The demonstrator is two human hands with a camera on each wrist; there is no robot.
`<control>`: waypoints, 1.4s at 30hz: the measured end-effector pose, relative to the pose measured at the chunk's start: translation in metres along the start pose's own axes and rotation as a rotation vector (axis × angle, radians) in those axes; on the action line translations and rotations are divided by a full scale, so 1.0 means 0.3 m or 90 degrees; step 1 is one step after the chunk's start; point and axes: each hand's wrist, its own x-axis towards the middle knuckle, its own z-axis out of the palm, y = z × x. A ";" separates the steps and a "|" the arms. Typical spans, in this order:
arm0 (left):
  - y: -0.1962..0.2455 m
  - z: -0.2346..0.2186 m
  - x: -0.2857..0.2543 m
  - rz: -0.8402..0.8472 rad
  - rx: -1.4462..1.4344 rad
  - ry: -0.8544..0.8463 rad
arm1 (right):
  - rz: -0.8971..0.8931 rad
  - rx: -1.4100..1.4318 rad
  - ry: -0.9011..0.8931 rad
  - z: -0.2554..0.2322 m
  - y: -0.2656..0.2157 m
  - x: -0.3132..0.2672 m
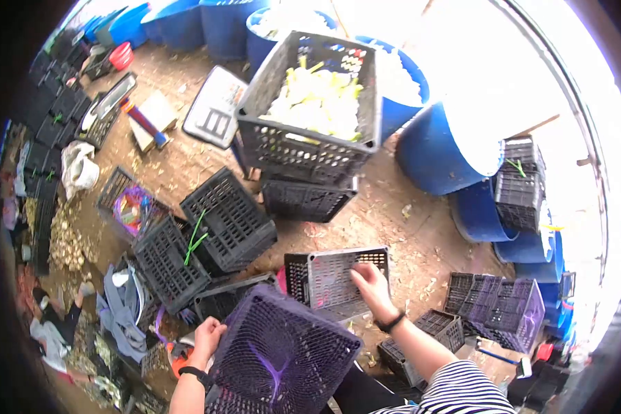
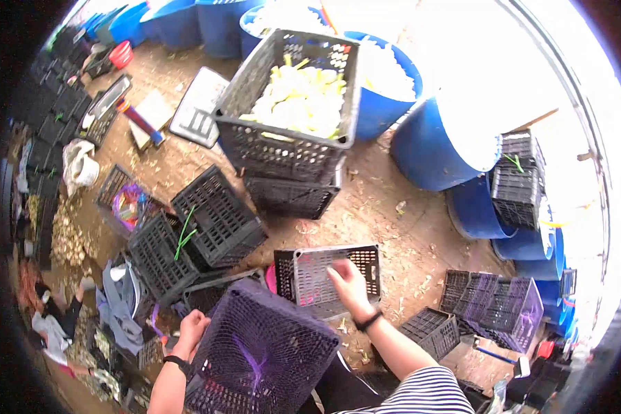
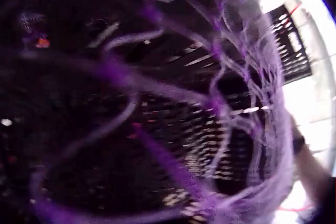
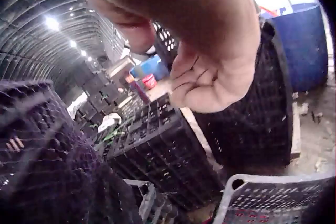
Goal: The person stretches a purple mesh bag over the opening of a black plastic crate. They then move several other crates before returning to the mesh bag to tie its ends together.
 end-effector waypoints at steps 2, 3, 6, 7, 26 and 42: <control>0.005 -0.031 -0.048 -0.041 0.048 -0.035 | 0.063 -0.037 0.142 -0.160 0.083 -0.272; 0.014 -0.050 -0.093 -0.085 -0.049 -0.072 | 0.102 -0.057 0.108 -0.193 0.148 -0.426; 0.010 -0.099 -0.243 -0.057 -0.343 -0.233 | 0.516 0.150 -0.270 -0.113 0.304 -0.814; -0.022 -0.119 -0.280 -0.001 -0.205 -0.307 | 0.548 0.262 -0.345 -0.058 0.256 -0.891; 0.732 0.220 -1.015 0.668 0.223 -0.349 | 0.320 0.642 0.195 -0.346 0.386 -1.762; 0.495 0.798 -1.279 0.393 0.252 -0.424 | -0.094 0.179 0.597 -1.766 0.414 -1.977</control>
